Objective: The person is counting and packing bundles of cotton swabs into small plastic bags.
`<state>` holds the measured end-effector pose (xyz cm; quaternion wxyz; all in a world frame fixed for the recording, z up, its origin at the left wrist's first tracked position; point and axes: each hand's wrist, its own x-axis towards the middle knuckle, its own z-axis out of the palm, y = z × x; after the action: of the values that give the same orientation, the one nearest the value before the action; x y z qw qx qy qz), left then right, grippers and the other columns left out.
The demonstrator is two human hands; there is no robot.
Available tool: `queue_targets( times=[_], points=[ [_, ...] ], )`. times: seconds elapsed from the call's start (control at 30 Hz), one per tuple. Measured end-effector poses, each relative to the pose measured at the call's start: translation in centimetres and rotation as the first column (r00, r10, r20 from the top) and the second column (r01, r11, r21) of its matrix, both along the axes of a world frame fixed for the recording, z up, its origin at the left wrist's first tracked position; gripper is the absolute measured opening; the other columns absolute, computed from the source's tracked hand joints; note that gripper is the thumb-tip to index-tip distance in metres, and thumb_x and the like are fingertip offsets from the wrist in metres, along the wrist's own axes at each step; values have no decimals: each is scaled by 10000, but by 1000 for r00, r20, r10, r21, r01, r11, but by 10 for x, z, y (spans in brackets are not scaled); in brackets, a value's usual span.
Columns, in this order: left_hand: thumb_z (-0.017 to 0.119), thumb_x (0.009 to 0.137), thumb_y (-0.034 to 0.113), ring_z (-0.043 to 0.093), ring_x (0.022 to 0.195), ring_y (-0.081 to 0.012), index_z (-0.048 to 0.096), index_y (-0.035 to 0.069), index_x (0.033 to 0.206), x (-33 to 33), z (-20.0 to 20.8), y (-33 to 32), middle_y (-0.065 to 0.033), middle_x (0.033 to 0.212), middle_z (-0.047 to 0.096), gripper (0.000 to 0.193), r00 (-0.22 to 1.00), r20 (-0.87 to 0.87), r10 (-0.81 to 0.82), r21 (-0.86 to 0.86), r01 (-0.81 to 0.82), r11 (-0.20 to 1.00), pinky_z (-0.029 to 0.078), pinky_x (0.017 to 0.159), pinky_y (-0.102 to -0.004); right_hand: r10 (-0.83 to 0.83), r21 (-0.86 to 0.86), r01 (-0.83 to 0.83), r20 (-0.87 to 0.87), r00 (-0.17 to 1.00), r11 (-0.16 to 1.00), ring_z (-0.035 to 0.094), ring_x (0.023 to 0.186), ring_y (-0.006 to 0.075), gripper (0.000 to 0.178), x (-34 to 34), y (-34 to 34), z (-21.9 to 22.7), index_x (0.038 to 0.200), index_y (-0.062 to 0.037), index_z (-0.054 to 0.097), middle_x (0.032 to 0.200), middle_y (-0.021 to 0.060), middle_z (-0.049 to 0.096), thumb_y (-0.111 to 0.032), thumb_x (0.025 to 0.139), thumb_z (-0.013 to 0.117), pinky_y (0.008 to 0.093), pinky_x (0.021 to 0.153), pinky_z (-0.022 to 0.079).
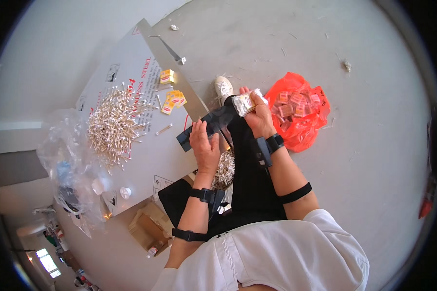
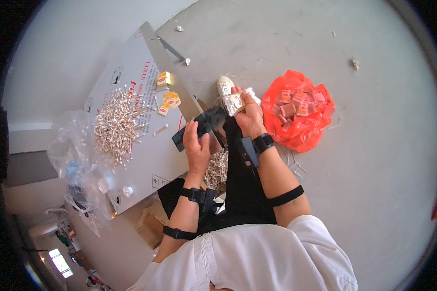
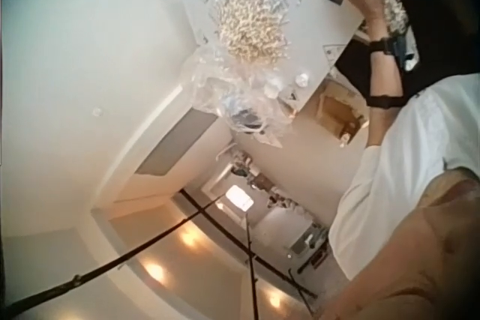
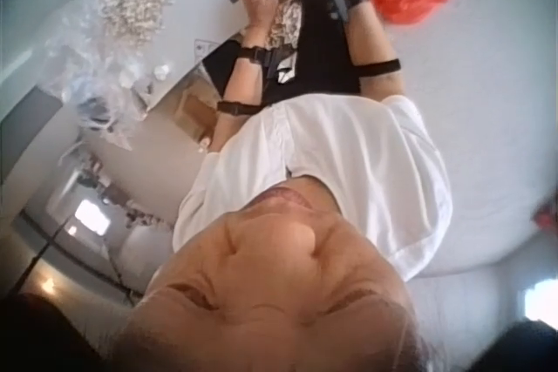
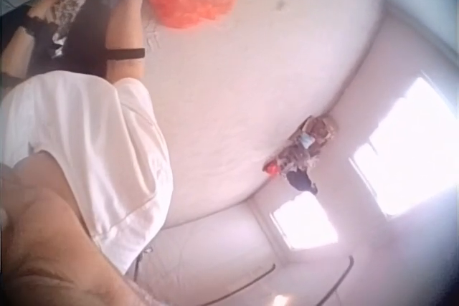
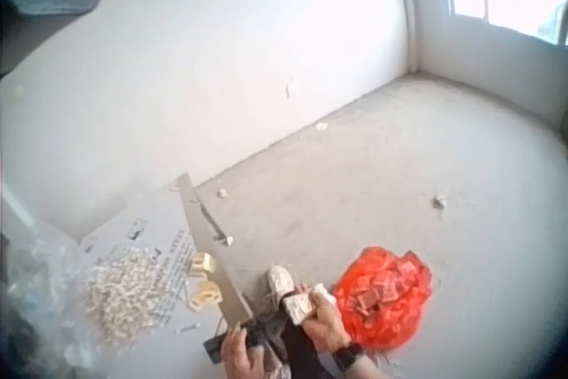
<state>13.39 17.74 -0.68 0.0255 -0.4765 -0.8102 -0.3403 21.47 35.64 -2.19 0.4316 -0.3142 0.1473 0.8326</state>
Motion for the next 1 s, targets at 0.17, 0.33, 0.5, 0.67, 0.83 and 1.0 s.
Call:
queue_targets(
  times=[0.17, 0.33, 0.5, 0.67, 0.83, 1.0],
  points=[
    [640, 834, -40, 624, 1098, -302, 594, 17, 1205, 5, 51, 6, -168, 1206, 626, 378, 970, 218, -108, 198, 64, 978, 507, 918, -381, 331, -20, -345, -242, 912, 938, 622, 1068, 392, 393, 23, -28, 10, 1310, 109, 358, 1219, 249, 595, -149, 1027, 446, 532, 946, 521],
    [693, 795, 37, 608, 1024, -199, 661, 72, 1096, -9, 87, -12, -57, 1109, 653, 304, 847, 504, -169, 227, 59, 972, 487, 807, -348, 486, -26, -502, -212, 848, 865, 648, 986, 365, 372, 12, -72, 47, 1256, 112, 413, 1175, 236, 619, -181, 1029, 433, 468, 892, 557],
    [716, 742, 80, 596, 1017, -180, 691, 93, 953, -18, 92, -37, -3, 1000, 685, 213, 852, 497, -166, 193, 78, 978, 455, 779, -336, 622, -14, -631, -154, 768, 775, 683, 866, 285, 198, 1, -99, 57, 1045, 25, 547, 1012, 174, 670, -162, 993, 512, 414, 775, 578],
    [709, 734, 37, 611, 806, -137, 674, 47, 851, -23, 82, -55, -18, 860, 659, 122, 769, 632, -96, 189, -33, 981, 459, 684, -285, 692, -6, -693, -29, 721, 721, 670, 854, 276, 204, -10, -118, 44, 1055, 29, 535, 988, 162, 651, -165, 994, 512, 411, 788, 572],
    [690, 774, -4, 605, 726, -65, 677, -3, 873, -28, 74, -76, -18, 803, 673, 100, 758, 652, -35, 150, -84, 985, 491, 698, -234, 741, -16, -743, -66, 669, 669, 654, 871, 268, 203, -18, -135, 41, 1069, 32, 519, 973, 151, 622, -157, 997, 505, 412, 810, 568],
    [775, 687, 67, 608, 945, -150, 701, 43, 884, -27, 91, -86, -37, 992, 657, 212, 839, 538, -80, 133, 9, 991, 474, 873, -335, 778, 37, -780, -121, 617, 625, 651, 921, 278, 206, -14, -136, 30, 1095, 24, 526, 997, 151, 625, -154, 993, 502, 431, 839, 554]
  ],
)
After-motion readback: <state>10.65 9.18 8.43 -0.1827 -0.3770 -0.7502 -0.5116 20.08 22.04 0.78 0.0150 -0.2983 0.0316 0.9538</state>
